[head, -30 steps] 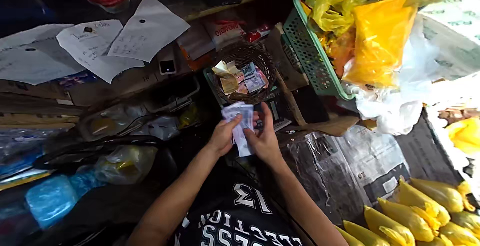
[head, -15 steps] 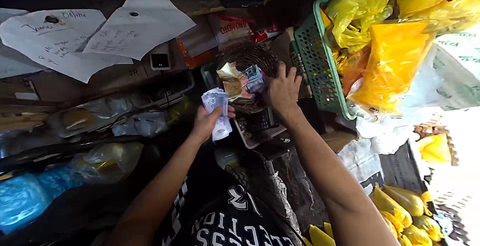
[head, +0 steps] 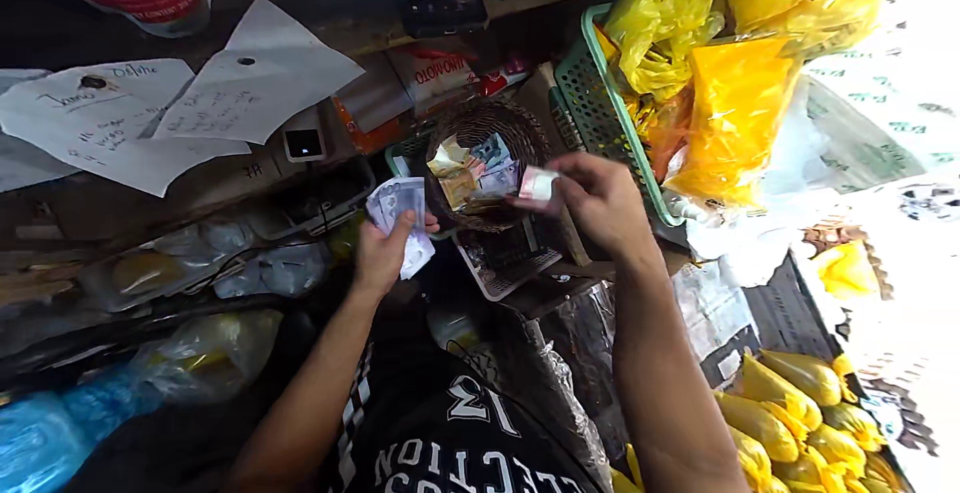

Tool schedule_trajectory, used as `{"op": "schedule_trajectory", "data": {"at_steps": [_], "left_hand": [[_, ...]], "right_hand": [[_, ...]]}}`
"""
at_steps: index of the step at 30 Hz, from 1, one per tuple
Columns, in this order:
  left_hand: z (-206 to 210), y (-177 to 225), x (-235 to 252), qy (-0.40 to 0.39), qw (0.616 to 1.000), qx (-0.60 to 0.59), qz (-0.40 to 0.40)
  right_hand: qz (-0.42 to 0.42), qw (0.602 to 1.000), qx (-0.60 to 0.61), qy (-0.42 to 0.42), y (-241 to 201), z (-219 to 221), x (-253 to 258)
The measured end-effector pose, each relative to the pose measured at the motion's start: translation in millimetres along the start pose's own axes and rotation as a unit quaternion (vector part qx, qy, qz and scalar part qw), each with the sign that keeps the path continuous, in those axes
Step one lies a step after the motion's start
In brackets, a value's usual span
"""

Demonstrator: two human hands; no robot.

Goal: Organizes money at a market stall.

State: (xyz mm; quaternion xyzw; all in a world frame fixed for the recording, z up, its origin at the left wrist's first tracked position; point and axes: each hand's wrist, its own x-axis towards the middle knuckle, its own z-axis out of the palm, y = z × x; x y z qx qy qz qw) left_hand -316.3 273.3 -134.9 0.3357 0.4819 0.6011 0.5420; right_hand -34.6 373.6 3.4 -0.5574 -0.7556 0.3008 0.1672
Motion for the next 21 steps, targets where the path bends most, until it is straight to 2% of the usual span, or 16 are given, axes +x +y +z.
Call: {"op": "schedule_trajectory", "data": {"at_steps": [2,4,7,9,13,16,18,21], "left_hand": [[1,12,-3,-0.001,0.998,0.0,0.06],[8,17,-9,-0.062,0.994,-0.028,0.091],[28,18,-18,-0.152,0.986,-0.047,0.056],[36,14,-21,-0.13,0.991,-0.001,0.015],[25,6,-9,-0.011,0.996,0.085,0.001],[7,13,-1,-0.001,0.995,0.097,-0.002],[-3,22,4,-0.017,0.995,0.094,-0.025],[-7,40,16,-0.069,0.992,0.073,-0.079]], "right_hand": [[-0.033,0.994,0.101,-0.034,-19,5,-34],[-0.049,0.982,0.172,-0.056,-30,23,-46],[-0.039,0.976,0.21,-0.043,-41,54,-43],[0.011,0.977,0.211,-0.017,-41,65,-27],[0.182,0.982,0.046,0.03,5,87,63],[0.309,0.948,-0.066,-0.031,20,107,108],[0.335,0.937,-0.08,-0.055,27,122,119],[0.321,0.946,-0.047,-0.018,28,122,113]]}}
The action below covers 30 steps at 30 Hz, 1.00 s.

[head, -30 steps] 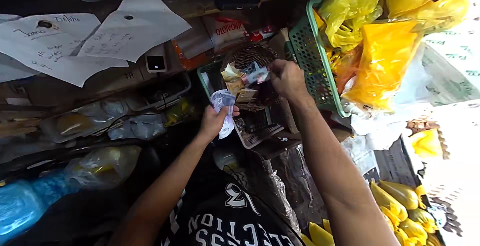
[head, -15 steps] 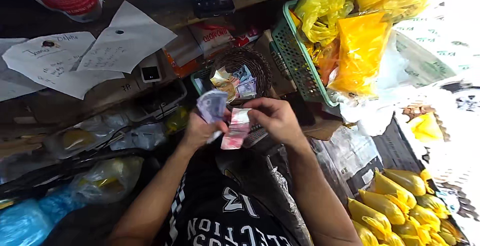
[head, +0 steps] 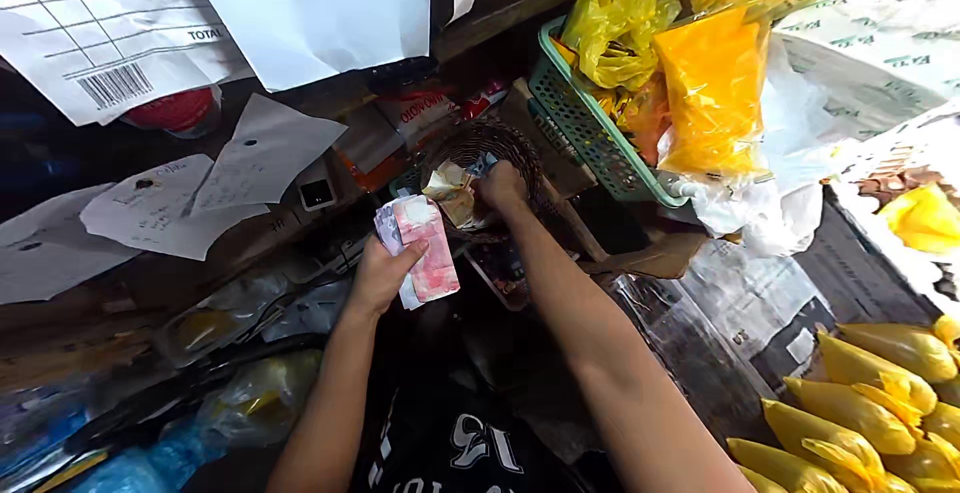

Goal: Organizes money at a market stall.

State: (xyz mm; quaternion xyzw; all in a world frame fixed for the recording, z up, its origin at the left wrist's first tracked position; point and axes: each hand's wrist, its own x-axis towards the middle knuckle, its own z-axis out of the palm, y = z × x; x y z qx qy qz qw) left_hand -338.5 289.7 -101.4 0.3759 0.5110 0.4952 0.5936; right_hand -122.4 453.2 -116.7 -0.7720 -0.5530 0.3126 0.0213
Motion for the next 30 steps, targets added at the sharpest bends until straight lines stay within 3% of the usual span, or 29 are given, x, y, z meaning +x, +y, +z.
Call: {"op": "schedule_trajectory", "data": {"at_steps": [7,13,17,21,23,26,30], "left_hand": [[40,32,62,-0.102,0.988,-0.026,-0.11],[88,5,149,-0.085,0.975,0.112,-0.174],[95,-12,172,-0.116,0.955,0.202,-0.184],[69,17,128,-0.162,0.967,0.184,-0.068],[40,29,87,-0.157,0.98,0.12,-0.007],[20,23,54,-0.157,0.984,0.074,0.041],[68,-10,5,-0.363,0.93,0.051,-0.026]], "right_hand": [[-0.067,0.99,0.062,0.104,14,-68,-49],[-0.092,0.967,0.154,0.182,46,-98,-92],[-0.134,0.943,0.244,0.183,107,-83,-164],[-0.079,0.92,0.317,0.216,203,-43,-223],[-0.036,0.925,0.33,0.183,241,-20,-266],[-0.002,0.932,0.351,0.093,265,8,-325],[-0.09,0.904,0.415,0.045,245,16,-363]]}}
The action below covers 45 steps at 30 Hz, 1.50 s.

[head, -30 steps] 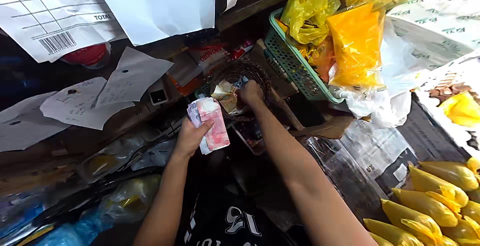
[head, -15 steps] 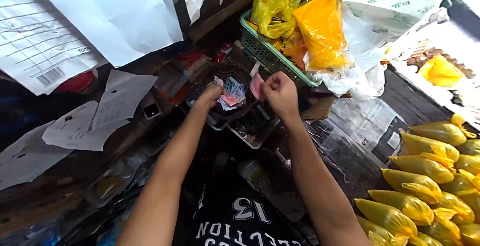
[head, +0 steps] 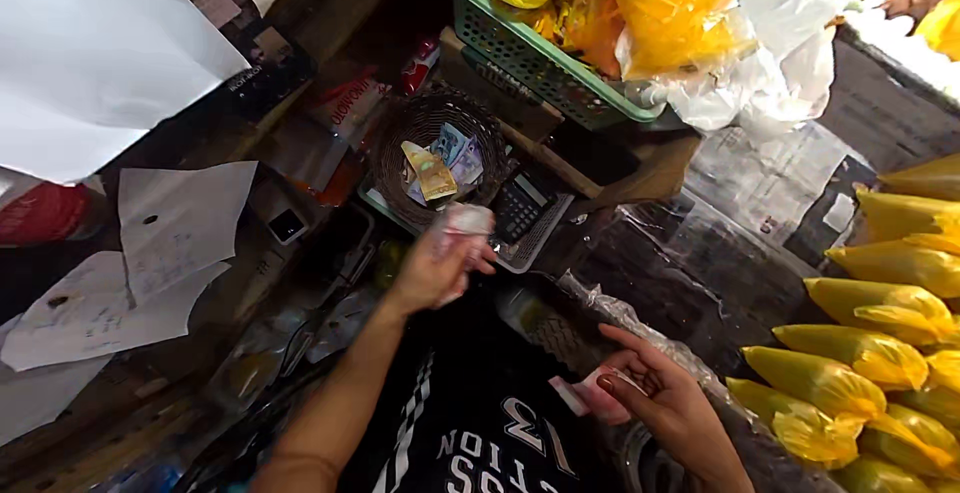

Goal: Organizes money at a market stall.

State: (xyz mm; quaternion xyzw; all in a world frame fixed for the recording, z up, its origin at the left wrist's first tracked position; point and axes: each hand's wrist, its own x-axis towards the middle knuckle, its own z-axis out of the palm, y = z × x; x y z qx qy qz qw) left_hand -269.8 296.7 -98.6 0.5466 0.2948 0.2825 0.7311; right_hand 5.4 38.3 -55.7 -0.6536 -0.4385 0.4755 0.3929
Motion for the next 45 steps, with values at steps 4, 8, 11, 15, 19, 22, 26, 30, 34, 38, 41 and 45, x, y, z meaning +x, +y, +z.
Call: {"op": "schedule_trajectory", "data": {"at_steps": [4,8,11,15,19,22,26,30,34,38,41,45], "left_hand": [[117,-6,2,-0.259,0.964,-0.046,-0.035],[200,-14,-4,-0.317,0.947,0.036,-0.023],[258,-20,-24,-0.227,0.972,0.003,-0.059],[327,-39,-58,-0.253,0.964,-0.029,-0.078],[389,-58,-92,-0.283,0.956,-0.023,-0.079],[434,-80,-121,-0.31,0.949,0.026,-0.059],[489,-104,-163,-0.378,0.923,0.036,-0.064],[520,-114,-182,-0.4,0.908,0.013,-0.125],[549,-116,-180,-0.433,0.892,0.057,-0.113],[591,-130,-176,-0.467,0.873,0.1,-0.094],[620,-145,-167,-0.489,0.86,0.115,-0.09],[656,-152,-143,-0.467,0.872,0.052,-0.139]], "right_hand": [[-0.088,0.991,-0.049,0.085,-29,-1,-12],[-0.086,0.957,0.008,0.275,-17,-19,-49],[-0.054,0.922,0.133,0.359,1,-24,-97],[-0.053,0.861,0.216,0.458,39,-30,-167],[-0.067,0.807,0.303,0.503,73,-43,-252],[-0.061,0.803,0.318,0.5,87,-42,-305],[-0.042,0.75,0.328,0.572,112,-42,-354],[-0.068,0.674,0.38,0.629,133,-47,-404],[-0.088,0.678,0.395,0.614,140,-52,-428],[-0.08,0.663,0.383,0.637,156,-65,-422],[-0.069,0.595,0.408,0.689,176,-85,-424],[-0.045,0.549,0.43,0.715,193,-121,-444]]}}
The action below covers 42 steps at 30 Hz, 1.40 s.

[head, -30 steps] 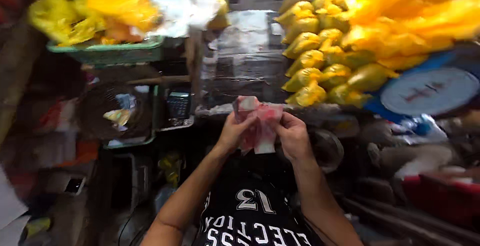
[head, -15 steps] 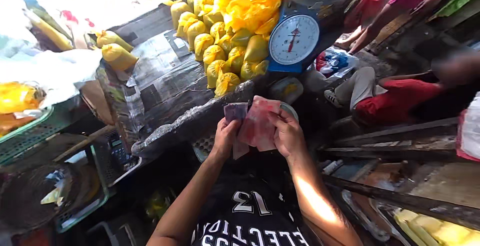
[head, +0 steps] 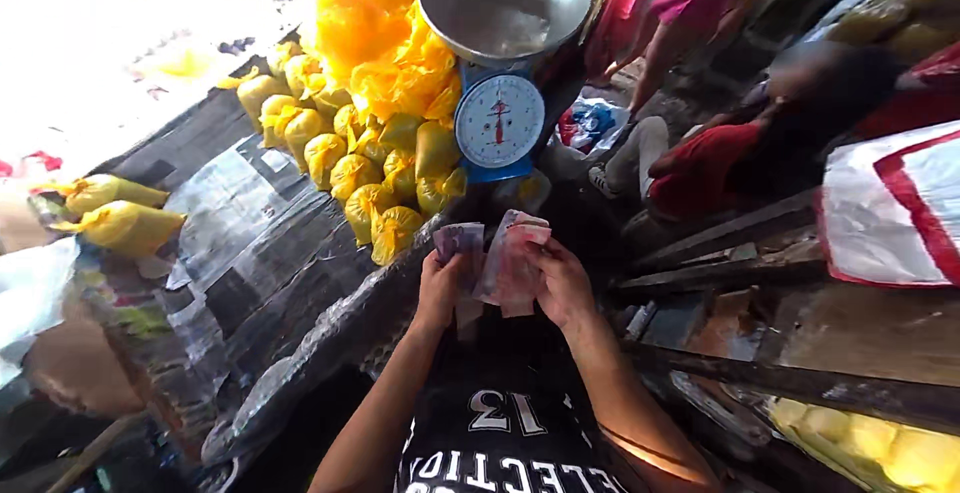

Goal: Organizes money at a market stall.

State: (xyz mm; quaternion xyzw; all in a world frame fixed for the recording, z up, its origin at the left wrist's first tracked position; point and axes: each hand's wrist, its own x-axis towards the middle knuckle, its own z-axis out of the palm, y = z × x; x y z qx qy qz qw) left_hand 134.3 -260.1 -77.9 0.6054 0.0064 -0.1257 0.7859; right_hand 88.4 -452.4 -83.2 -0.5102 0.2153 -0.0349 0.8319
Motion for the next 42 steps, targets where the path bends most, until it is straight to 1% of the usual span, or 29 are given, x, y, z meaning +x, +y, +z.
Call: {"op": "schedule_trajectory", "data": {"at_steps": [2,6,7,9,11,12,14,17,19,21,22,23,25,28,30,31,33,35,36,37,39,40,41,42], "left_hand": [[-4,4,22,-0.016,1.0,0.001,0.01],[-1,13,58,-0.07,0.992,0.097,0.046],[3,14,65,-0.076,0.99,0.111,0.044],[7,13,76,-0.089,0.99,0.107,0.022],[9,12,84,-0.086,0.995,0.057,-0.004],[9,13,88,-0.078,0.996,0.031,-0.009],[10,14,95,-0.077,0.997,0.021,0.011],[21,14,101,-0.101,0.991,0.072,0.049],[31,13,106,-0.106,0.989,0.082,0.055],[40,13,112,-0.11,0.992,0.054,0.043],[45,12,116,-0.102,0.994,0.034,0.036],[49,10,120,-0.099,0.995,0.012,0.032],[62,8,123,-0.108,0.994,-0.007,0.029],[97,8,120,-0.159,0.986,0.038,0.038],[117,7,120,-0.188,0.979,0.063,0.055],[124,6,121,-0.193,0.977,0.08,0.052],[130,8,123,-0.189,0.976,0.103,0.021],[130,12,122,-0.172,0.98,0.104,-0.015],[129,13,121,-0.166,0.98,0.107,-0.02],[127,12,120,-0.158,0.981,0.111,-0.023],[120,10,117,-0.127,0.984,0.119,-0.021],[115,8,113,-0.108,0.986,0.125,-0.019],[111,6,108,-0.093,0.987,0.13,-0.018],[106,6,104,-0.082,0.988,0.132,-0.017]], "right_hand": [[-0.007,1.0,-0.009,-0.001,-10,4,10],[-0.026,0.997,-0.057,-0.037,-19,25,27],[-0.026,0.997,-0.061,-0.026,-18,31,33],[-0.027,0.998,-0.055,0.027,-16,36,43],[-0.035,0.996,-0.033,0.071,-19,31,55],[-0.038,0.996,-0.021,0.076,-23,28,60],[-0.041,0.998,-0.022,0.049,-33,22,65],[-0.033,0.997,-0.07,-0.021,-42,21,67],[-0.041,0.997,-0.065,-0.001,-40,23,75],[-0.054,0.998,-0.03,0.031,-44,18,86],[-0.056,0.998,-0.02,0.034,-49,13,91],[-0.056,0.998,-0.024,0.025,-55,6,95],[-0.052,0.996,-0.069,-0.018,-64,-9,97],[-0.03,0.991,-0.12,-0.058,-73,-25,102],[-0.035,0.99,-0.118,-0.069,-81,-34,110],[-0.046,0.99,-0.117,-0.071,-92,-41,116],[-0.084,0.988,-0.125,-0.032,-131,-62,136],[-0.126,0.989,-0.073,0.021,-188,-99,175],[-0.146,0.988,-0.039,0.038,-221,-123,193],[-0.164,0.986,-0.011,0.038,-255,-151,209],[-0.205,0.979,0.003,-0.02,-319,-198,233],[-0.22,0.974,-0.012,-0.05,-348,-203,236],[-0.228,0.973,-0.023,-0.018,-378,-184,228],[-0.219,0.973,0.001,0.073,-410,-147,209]]}}
